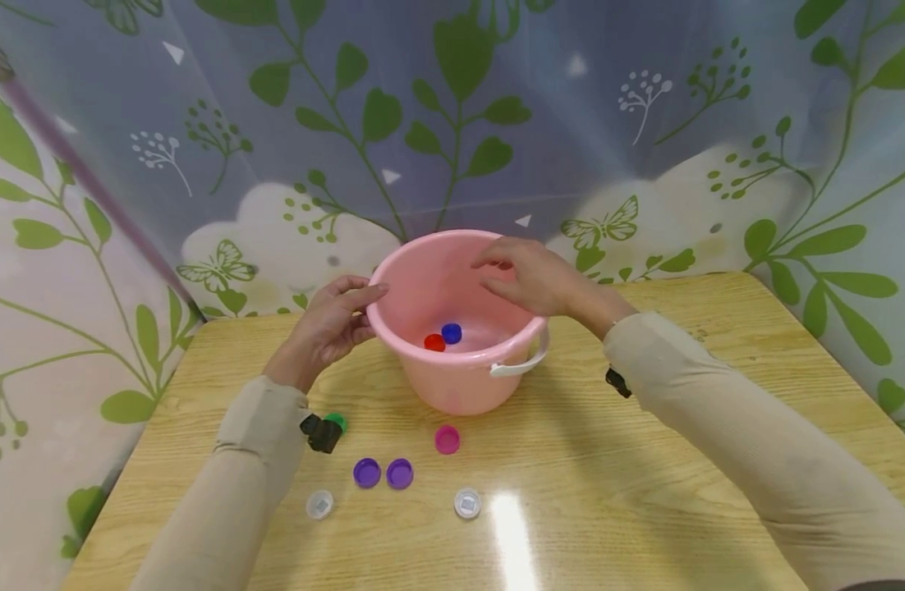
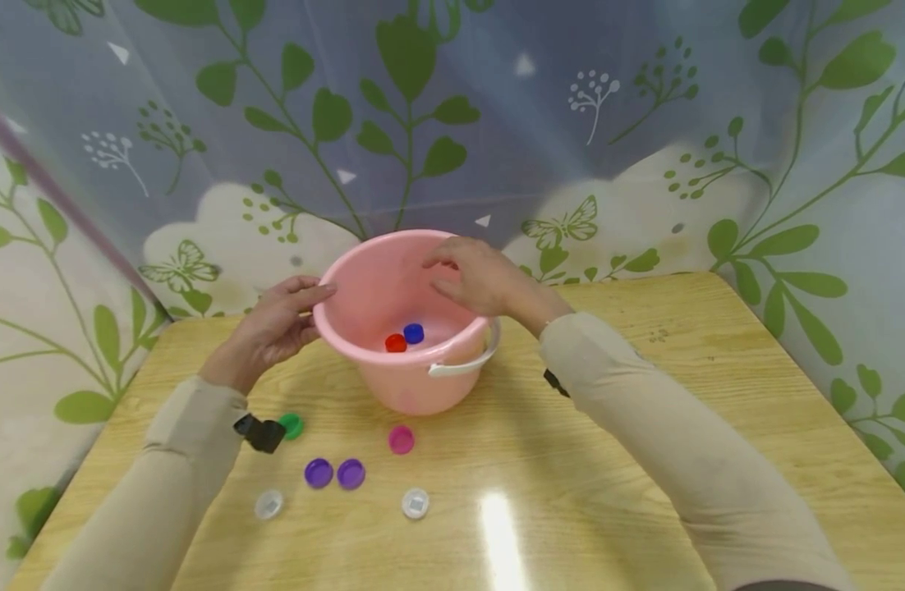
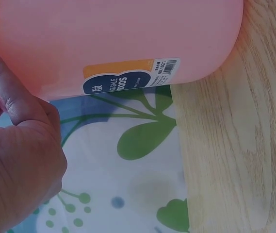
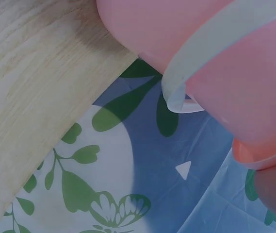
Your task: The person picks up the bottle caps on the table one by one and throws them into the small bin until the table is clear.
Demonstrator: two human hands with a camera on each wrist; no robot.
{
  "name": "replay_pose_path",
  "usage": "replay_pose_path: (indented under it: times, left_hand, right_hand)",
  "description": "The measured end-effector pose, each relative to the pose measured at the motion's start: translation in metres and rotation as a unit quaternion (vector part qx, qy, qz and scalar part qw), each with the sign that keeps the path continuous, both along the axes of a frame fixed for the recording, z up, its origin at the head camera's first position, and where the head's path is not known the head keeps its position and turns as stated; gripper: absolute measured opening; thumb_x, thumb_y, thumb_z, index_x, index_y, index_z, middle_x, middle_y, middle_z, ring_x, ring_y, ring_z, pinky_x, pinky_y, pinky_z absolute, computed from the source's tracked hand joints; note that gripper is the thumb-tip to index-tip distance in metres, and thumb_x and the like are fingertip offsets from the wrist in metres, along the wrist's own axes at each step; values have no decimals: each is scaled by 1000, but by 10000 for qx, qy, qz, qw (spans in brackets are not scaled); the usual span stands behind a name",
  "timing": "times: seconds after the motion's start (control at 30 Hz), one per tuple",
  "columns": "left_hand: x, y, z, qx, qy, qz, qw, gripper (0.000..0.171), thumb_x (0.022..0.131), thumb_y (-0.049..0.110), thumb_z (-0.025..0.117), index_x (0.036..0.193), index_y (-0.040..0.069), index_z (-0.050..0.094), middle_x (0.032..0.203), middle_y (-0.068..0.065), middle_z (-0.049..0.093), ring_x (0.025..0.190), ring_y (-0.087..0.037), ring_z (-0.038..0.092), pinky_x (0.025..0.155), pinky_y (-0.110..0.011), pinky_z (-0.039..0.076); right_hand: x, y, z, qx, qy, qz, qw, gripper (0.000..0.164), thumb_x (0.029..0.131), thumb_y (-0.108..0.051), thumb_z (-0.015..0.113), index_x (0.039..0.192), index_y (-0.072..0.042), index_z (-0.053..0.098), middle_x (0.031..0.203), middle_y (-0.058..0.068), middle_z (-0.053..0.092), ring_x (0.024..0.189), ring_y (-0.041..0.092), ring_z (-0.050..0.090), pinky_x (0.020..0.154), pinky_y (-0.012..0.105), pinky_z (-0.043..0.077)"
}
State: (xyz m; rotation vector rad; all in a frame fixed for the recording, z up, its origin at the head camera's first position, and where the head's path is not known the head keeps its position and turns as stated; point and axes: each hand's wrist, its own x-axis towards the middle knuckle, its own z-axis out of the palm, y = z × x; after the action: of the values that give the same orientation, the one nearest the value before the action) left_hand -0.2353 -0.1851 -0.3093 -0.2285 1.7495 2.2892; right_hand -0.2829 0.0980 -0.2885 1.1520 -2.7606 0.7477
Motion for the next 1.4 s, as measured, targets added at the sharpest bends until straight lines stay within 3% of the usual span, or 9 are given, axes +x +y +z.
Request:
replay_pose_path:
  times: [0.17,0.27,0.53,0.73,0.97,1.07,1.23,1.4]
  left_hand:
    - [0,-1,0,-99,44,-37,9999,23,93,14,63,106,4,47,77,-9,57,52,-13,59,53,-24,56]
    - [-1,-1,1,-195,125,-60,9997,24,93,14,64,107,4,47,76,-10,58,52,-14,59,53,-24,56]
    - [-1,-1,1,-219,77,-71,9997,26,93,15,64,108,4,46,78,-11,57,53,-14,58,54,-24,56]
    - [-1,-2,1,-281,69,-65,9996,27,93,16,64,109,4,46,78,-11,57,53,-13,59,54,-24,56]
    - [-1,0,2,-249,56,-75,9996,29,92,16,66,110,5,45,79,-12,58,53,-14,59,54,-24,56]
    - [0,0,3,-287,39,-68,9996,28,92,16,65,110,5,46,79,-11,58,53,-14,59,54,-24,56]
    - [0,1,4,-327,-6,-62,9994,27,93,15,64,109,5,46,78,-11,58,53,-14,59,54,-24,56]
    - [0,0,4,-331,-17,-90,9994,27,93,16,64,110,5,46,78,-11,59,53,-13,60,54,-24,56]
  right_hand:
    - [3,2,0,-55,663,-529,9964,29,95,-21,56,119,-6,64,128,10,56,123,30,45,108,44,31]
    - [4,5,2,-85,818,-932,9922,29,95,-22,55,119,-7,64,129,11,54,123,31,43,107,46,32]
    - [3,15,11,-361,169,-1487,9881,35,95,-23,55,125,-5,59,132,14,50,119,32,48,99,47,41]
    - [2,21,15,-433,-580,-1699,9828,40,96,-22,52,131,-2,53,132,15,51,110,30,55,88,44,49]
    - [3,26,14,-708,-1413,-1820,9705,39,96,-23,53,124,3,56,115,18,61,100,29,60,82,40,52]
    - [3,29,12,-1140,-2080,-1839,9539,37,97,-20,54,124,5,56,111,20,61,87,25,65,72,36,57]
    - [-2,32,9,-1841,-3330,-2038,9021,38,99,-19,54,127,6,54,101,17,61,70,15,65,64,32,58]
    - [-5,34,8,-2294,-4011,-1982,8644,40,99,-20,53,129,6,50,89,9,60,67,12,62,65,30,58]
